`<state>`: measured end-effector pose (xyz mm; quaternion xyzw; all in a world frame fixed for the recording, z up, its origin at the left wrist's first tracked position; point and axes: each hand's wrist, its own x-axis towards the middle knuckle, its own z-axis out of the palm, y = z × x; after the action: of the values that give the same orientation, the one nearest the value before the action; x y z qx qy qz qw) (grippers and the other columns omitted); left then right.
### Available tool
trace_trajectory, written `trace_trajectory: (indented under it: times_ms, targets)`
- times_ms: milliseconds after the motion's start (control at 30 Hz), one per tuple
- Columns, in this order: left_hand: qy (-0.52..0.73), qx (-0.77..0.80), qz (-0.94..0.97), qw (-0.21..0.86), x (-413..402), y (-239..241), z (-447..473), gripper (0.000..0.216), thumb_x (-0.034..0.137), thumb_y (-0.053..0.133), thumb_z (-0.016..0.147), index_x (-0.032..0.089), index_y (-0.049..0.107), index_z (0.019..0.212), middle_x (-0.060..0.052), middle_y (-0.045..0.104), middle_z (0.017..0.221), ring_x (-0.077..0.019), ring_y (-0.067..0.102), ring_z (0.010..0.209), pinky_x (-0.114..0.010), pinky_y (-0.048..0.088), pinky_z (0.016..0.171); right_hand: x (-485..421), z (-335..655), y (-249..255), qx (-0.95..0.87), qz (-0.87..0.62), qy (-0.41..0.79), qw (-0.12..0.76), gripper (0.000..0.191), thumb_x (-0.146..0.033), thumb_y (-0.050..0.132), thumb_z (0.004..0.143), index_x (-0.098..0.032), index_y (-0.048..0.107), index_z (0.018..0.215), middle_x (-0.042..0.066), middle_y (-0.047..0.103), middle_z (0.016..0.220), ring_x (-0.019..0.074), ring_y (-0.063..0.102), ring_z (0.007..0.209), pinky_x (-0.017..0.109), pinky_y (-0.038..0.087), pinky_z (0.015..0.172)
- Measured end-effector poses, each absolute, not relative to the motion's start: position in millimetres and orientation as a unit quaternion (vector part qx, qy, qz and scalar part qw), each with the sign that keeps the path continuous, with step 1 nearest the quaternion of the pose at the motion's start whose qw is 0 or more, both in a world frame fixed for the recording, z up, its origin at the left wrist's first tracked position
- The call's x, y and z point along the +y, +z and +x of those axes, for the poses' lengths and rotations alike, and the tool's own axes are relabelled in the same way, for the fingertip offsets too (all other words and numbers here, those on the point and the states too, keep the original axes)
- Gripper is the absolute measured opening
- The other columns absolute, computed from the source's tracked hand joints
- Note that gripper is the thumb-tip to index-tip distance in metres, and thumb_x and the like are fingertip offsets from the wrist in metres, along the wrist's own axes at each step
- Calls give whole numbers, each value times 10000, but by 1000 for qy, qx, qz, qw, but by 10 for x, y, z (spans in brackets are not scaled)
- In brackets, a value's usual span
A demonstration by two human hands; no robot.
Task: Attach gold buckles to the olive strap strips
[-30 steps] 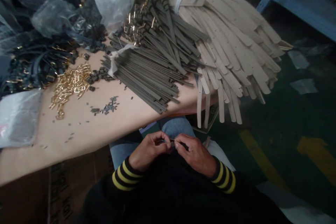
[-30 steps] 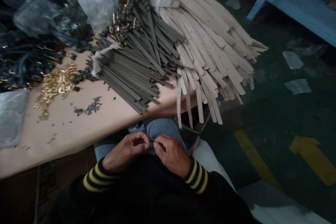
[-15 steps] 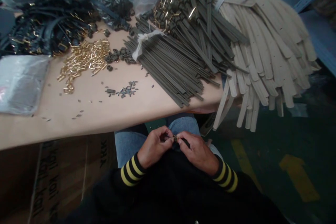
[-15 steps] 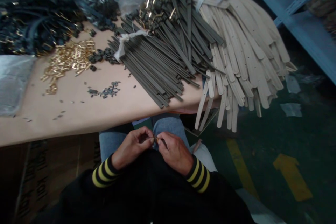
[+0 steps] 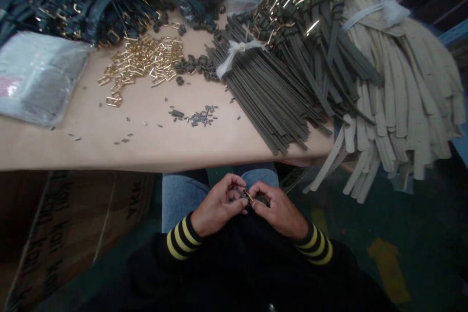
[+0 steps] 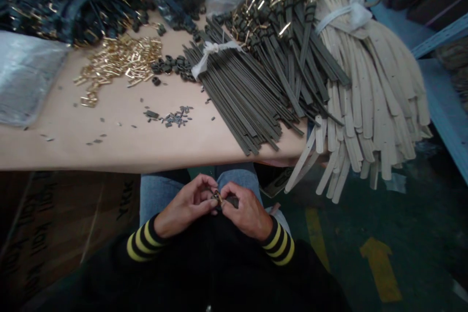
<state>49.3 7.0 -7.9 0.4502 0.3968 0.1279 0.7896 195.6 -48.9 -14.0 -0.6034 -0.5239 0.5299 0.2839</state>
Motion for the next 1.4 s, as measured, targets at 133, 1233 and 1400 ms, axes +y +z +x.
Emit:
trace_trajectory:
  times_ms: [133, 1233, 1400]
  targets:
    - [114, 348, 364, 856, 134, -96, 381, 277, 252, 646, 647, 141, 451, 811, 40, 489, 658, -56, 483, 576, -238, 470, 612, -429, 1929, -74, -535, -602, 535, 255, 40, -187, 421, 700, -169, 447, 674, 2, 508, 643, 129, 472, 612, 237, 365, 590]
    - [166, 421, 440, 776, 237, -136, 12, 361, 461, 600, 621, 116, 501, 657, 27, 442, 582, -69, 418, 483, -201, 385, 443, -85, 1569, 214, -677, -630, 370, 89, 134, -62, 382, 630, -189, 412, 663, -21, 489, 614, 112, 468, 555, 205, 346, 531]
    - [205, 424, 389, 792, 247, -143, -13, 321, 438, 570, 667, 134, 470, 682, 15, 522, 548, -80, 496, 462, -186, 393, 439, 26, 1532, 190, -695, -613, 370, 68, 140, -74, 384, 648, -196, 428, 702, -7, 515, 645, 124, 499, 595, 218, 380, 569]
